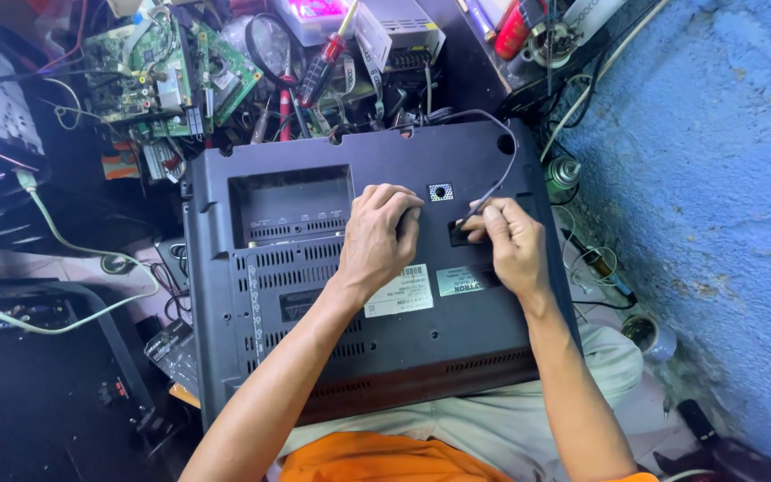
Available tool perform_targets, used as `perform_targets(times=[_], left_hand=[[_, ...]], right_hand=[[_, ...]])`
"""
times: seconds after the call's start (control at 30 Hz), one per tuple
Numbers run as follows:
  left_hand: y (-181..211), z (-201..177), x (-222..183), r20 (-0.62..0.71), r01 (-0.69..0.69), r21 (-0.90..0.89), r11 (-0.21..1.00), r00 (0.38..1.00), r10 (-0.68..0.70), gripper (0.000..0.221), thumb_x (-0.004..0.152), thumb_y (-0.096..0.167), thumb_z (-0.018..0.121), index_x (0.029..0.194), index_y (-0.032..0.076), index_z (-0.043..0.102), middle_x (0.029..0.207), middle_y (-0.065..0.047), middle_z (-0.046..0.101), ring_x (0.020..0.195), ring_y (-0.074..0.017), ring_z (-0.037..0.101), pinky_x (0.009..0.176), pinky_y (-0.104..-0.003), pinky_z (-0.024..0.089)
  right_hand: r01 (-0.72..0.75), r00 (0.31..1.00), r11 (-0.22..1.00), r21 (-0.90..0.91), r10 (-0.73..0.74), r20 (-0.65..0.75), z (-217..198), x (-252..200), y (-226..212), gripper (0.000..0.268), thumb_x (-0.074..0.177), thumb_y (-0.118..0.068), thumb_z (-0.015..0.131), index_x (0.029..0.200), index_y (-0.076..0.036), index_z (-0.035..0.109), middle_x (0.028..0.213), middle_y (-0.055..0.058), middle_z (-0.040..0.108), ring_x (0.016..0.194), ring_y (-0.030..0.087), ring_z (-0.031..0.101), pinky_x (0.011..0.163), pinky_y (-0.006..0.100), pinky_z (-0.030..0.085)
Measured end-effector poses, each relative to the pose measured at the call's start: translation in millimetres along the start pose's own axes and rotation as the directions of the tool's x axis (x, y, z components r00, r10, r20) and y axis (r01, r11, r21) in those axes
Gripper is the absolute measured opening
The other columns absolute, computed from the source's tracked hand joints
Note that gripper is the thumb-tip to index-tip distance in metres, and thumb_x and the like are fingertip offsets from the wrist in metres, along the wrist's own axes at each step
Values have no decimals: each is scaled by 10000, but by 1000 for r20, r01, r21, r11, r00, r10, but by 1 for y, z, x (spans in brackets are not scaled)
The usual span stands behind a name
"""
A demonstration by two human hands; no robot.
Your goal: Disassembling a television to access and inspect internal components.
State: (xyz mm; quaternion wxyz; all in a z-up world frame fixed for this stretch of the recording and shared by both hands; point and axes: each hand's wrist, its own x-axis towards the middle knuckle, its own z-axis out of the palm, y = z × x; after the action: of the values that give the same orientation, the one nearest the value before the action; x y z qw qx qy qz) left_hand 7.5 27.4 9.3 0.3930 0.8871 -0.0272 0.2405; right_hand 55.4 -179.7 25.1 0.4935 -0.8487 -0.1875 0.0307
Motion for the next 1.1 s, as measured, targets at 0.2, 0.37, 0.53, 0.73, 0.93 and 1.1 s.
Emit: perform_targets(times=[0.2, 0.37, 0.53, 0.73, 0.93, 1.1], left_hand=[[2, -4, 1, -5, 14, -45, 999, 1000, -15, 121, 918, 105, 632, 990, 145, 721, 993, -15, 667, 1037, -232, 657, 929, -359, 487], [3, 1, 0, 5, -29, 41, 999, 1000, 28, 122, 912, 168, 680, 1026, 139, 709, 1030, -19, 653, 1077, -238, 636, 952, -372, 474], [3, 4, -1, 18, -70, 107, 992, 997, 69, 164, 895, 169, 704, 1054, 130, 700, 1065, -33, 633, 1119, -259, 613, 982, -399, 462], [4, 3, -2, 27, -62, 107, 992, 998, 60, 137, 922, 159, 675, 1053, 128, 701, 1055, -30, 627, 1126, -253, 608, 987, -393, 459], [2, 3, -1, 28, -58, 107, 993, 998, 55, 126, 928, 157, 666, 1045, 127, 702, 1043, -23, 621, 1123, -243, 607, 992, -388, 457], [0, 4, -2, 11, -55, 82, 995, 998, 54, 109, 929, 158, 661, 1027, 135, 703, 1024, -13, 620, 1104, -237, 612, 983, -382, 459]], right_hand=[[16, 1000, 998, 60, -17, 4, -2, 2, -4, 188, 1058, -159, 575, 1120, -41, 707, 888, 105, 795, 803, 185, 770, 799, 326, 579], [67, 995, 991, -119, -75, -60, 7, 5, -4, 155, 936, -249, 804, 1015, -122, 764, 807, 37, 764, 791, 234, 750, 780, 375, 575], [103, 984, 982, -158, -124, -128, 10, 3, 4, 139, 960, -238, 795, 890, -123, 760, 724, 40, 725, 743, 268, 727, 771, 356, 562], [95, 980, 990, -100, -111, -165, 10, 0, 8, 128, 965, -191, 789, 885, -102, 746, 708, 52, 708, 700, 238, 711, 718, 345, 558], [128, 981, 978, -163, -149, -126, 10, 2, 2, 169, 947, -217, 808, 850, -100, 735, 693, 45, 718, 698, 261, 709, 728, 347, 555], [50, 986, 997, -63, -60, -159, 10, 0, 10, 127, 952, -177, 808, 905, -82, 739, 693, 31, 712, 605, 138, 650, 627, 306, 530]])
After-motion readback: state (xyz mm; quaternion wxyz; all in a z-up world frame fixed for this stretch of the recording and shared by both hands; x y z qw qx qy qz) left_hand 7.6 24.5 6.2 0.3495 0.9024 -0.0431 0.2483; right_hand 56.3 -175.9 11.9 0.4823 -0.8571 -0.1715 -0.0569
